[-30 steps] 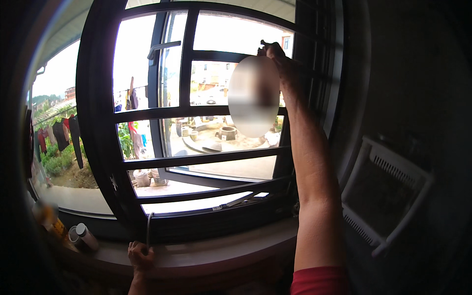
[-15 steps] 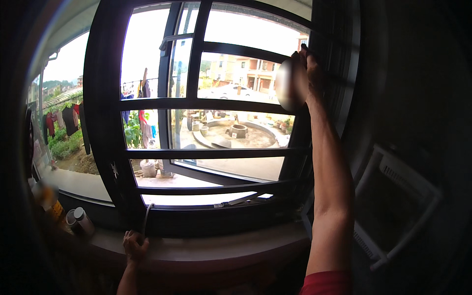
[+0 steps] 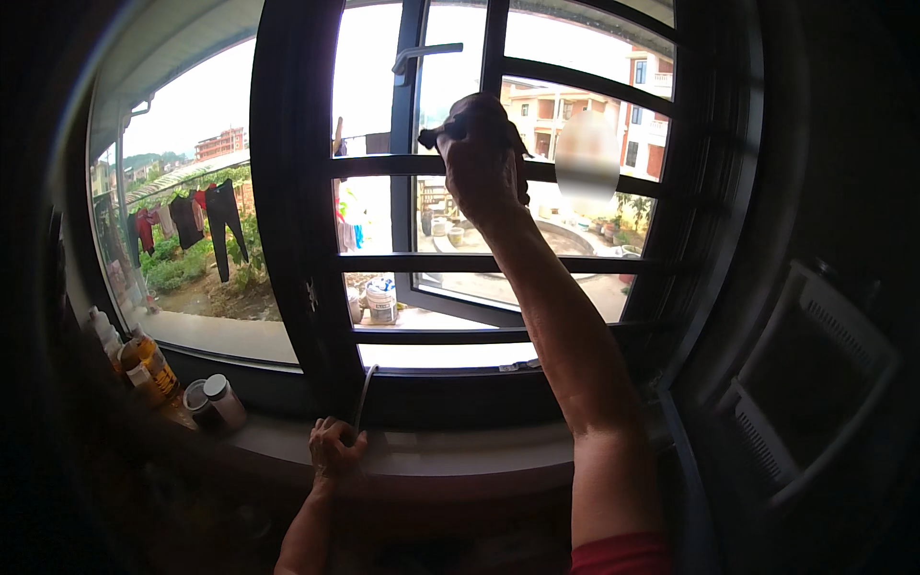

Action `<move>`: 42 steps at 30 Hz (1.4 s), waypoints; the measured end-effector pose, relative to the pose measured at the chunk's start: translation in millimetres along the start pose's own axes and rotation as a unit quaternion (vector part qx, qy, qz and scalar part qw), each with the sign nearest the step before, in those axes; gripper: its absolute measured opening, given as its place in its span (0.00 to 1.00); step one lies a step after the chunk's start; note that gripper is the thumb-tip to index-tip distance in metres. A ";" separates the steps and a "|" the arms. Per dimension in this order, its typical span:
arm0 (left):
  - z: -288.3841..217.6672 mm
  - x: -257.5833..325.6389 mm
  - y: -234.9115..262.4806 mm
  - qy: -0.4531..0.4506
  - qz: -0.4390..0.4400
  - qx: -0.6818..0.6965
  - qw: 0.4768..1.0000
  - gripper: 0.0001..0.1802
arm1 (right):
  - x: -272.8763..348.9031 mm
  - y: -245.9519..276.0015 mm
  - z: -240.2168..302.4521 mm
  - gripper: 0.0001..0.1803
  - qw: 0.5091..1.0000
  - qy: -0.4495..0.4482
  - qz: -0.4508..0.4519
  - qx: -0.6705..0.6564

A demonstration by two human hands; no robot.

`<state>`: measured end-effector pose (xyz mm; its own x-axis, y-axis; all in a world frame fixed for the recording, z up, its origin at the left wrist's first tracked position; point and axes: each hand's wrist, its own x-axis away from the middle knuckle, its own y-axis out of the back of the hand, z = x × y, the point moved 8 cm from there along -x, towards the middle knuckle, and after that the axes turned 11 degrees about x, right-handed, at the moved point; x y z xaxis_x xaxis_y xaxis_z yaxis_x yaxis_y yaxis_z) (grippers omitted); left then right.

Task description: The person cleans a window and its sill using a cloth. They wipe the glass panes and the sill, move several bottles and jars aside to reach the surface, and then wipe the sill again. The person also wipes the window frame and applies liquid from a bottle onto the cloth before continuing to wipe.

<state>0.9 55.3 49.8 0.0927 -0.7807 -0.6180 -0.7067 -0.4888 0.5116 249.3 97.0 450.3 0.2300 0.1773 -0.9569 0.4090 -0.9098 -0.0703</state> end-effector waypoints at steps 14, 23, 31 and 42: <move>-0.8 -1.2 5.7 -0.022 0.035 0.004 0.999 0.27 | 9.9 -60.1 143.1 0.22 0.951 -0.138 0.148 -0.234; -5.2 -3.0 5.4 -0.001 0.046 0.021 0.999 0.26 | 95.5 -86.8 200.7 0.31 0.955 -0.139 0.097 -0.243; 11.5 -1.3 -1.1 0.023 0.033 0.026 0.999 0.33 | 141.2 -54.0 226.9 0.36 0.935 -0.281 0.117 -0.181; 38.8 4.2 -13.7 0.111 0.028 0.017 0.993 0.44 | 251.1 -21.8 310.4 0.30 0.764 -0.303 0.381 -0.423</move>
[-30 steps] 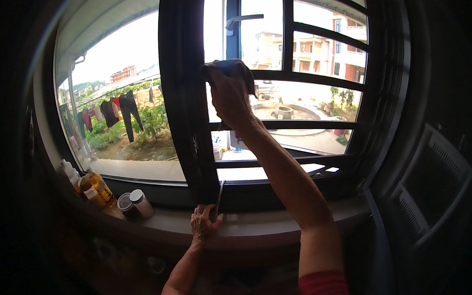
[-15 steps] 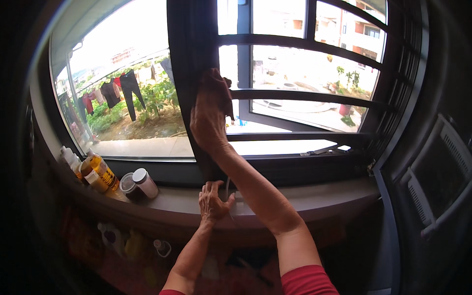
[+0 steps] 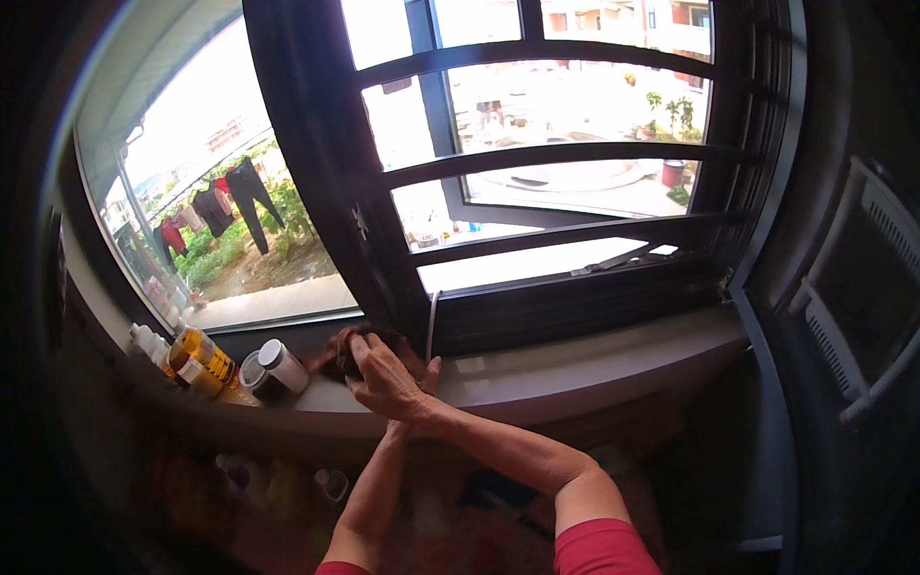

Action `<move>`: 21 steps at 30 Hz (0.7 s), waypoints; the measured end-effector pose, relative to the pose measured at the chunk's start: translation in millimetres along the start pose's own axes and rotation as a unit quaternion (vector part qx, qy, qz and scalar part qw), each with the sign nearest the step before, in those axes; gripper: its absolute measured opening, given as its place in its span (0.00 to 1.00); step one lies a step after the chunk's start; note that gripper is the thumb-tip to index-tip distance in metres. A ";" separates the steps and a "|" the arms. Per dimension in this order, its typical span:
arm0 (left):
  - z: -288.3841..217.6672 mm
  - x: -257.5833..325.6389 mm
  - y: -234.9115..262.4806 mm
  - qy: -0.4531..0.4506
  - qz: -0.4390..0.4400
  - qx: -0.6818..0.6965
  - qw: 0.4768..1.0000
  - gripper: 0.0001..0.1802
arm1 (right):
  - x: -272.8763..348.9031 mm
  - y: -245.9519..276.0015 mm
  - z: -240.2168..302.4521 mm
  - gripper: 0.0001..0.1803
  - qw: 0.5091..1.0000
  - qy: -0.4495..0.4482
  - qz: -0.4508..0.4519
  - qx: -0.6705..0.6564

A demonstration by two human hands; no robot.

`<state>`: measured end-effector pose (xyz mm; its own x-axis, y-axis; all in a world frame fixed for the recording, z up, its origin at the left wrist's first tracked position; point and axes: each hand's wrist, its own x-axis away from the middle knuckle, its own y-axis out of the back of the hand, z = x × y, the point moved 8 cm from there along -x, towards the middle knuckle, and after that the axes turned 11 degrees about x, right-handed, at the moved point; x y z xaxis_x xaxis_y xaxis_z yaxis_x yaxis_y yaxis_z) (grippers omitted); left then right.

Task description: The person cleans a window and its sill using a cloth. They wipe the glass panes and the sill, move several bottles and jars aside to reach the surface, and then wipe the sill again. The person also wipes the window frame and applies liquid from a bottle onto the cloth before continuing to wipe.

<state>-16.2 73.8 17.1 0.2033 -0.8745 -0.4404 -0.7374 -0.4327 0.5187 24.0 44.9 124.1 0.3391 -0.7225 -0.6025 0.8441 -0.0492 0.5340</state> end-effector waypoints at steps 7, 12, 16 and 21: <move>-23.0 -0.2 12.2 -0.060 -0.016 0.096 0.993 0.38 | -66.6 83.1 23.0 0.23 0.935 0.191 -0.221 0.204; -38.2 5.7 29.4 -0.115 -0.111 0.096 0.982 0.38 | -32.8 55.1 -11.0 0.21 0.968 0.153 -0.112 0.163; -35.4 2.5 28.0 -0.137 -0.109 0.074 0.982 0.44 | -1.3 47.0 -30.8 0.18 0.999 0.038 -0.021 -0.009; -26.0 1.1 26.9 -0.081 -0.105 0.048 0.990 0.56 | 26.2 99.3 -28.9 0.17 0.985 0.053 -0.102 0.131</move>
<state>-19.2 55.5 49.6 0.2583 -0.7171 -0.6473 -0.7488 -0.5720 0.3349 128.7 41.0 144.2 0.2273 -0.6040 -0.7638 0.7670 -0.3722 0.5226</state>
